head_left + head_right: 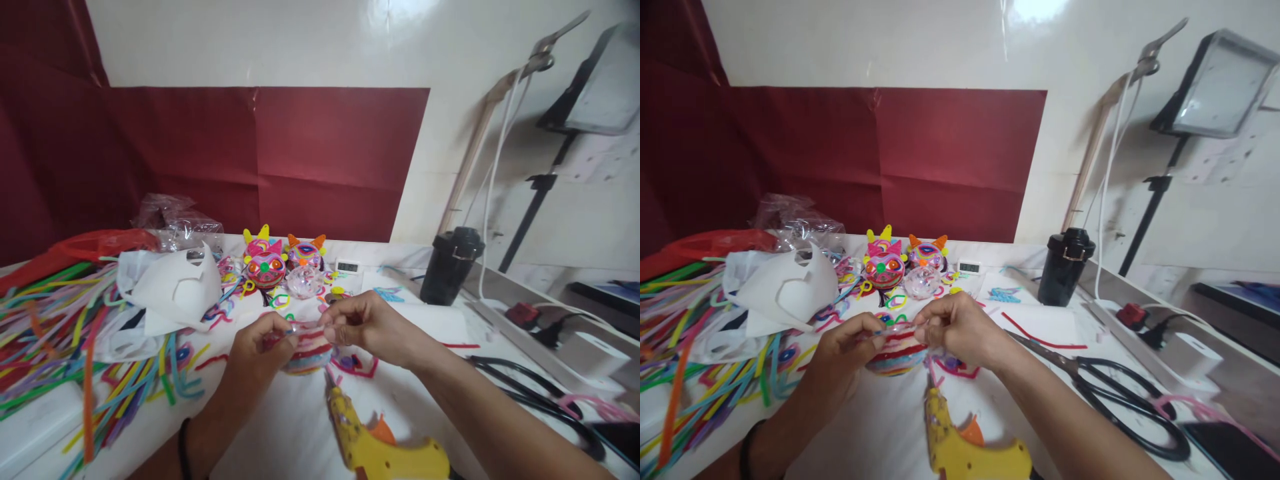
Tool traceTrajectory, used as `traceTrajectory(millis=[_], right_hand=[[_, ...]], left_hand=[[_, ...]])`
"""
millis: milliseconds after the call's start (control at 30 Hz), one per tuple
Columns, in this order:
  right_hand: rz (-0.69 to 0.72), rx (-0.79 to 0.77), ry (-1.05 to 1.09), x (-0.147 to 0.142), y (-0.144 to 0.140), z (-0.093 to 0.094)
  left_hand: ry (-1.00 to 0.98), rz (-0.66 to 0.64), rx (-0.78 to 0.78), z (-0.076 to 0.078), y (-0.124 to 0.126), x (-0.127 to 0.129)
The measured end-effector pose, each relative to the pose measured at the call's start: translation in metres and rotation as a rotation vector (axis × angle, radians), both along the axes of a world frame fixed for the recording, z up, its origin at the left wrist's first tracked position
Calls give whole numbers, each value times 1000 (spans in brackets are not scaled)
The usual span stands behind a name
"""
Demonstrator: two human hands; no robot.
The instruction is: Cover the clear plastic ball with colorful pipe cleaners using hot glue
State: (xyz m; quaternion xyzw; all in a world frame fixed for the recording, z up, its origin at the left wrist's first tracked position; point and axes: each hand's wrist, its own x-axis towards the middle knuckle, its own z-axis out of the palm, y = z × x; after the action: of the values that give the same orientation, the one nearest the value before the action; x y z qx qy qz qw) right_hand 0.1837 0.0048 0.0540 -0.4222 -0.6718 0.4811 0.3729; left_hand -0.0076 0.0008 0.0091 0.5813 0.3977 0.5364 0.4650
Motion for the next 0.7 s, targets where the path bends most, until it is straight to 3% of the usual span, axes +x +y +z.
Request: traceTrajectory(millis=[400, 700], right_hand=[[28, 19, -51, 5, 3, -7], [79, 125, -185, 10, 4, -8]], left_hand=[[17, -68, 68, 1, 1, -4], [203, -125, 95, -2, 7, -6]])
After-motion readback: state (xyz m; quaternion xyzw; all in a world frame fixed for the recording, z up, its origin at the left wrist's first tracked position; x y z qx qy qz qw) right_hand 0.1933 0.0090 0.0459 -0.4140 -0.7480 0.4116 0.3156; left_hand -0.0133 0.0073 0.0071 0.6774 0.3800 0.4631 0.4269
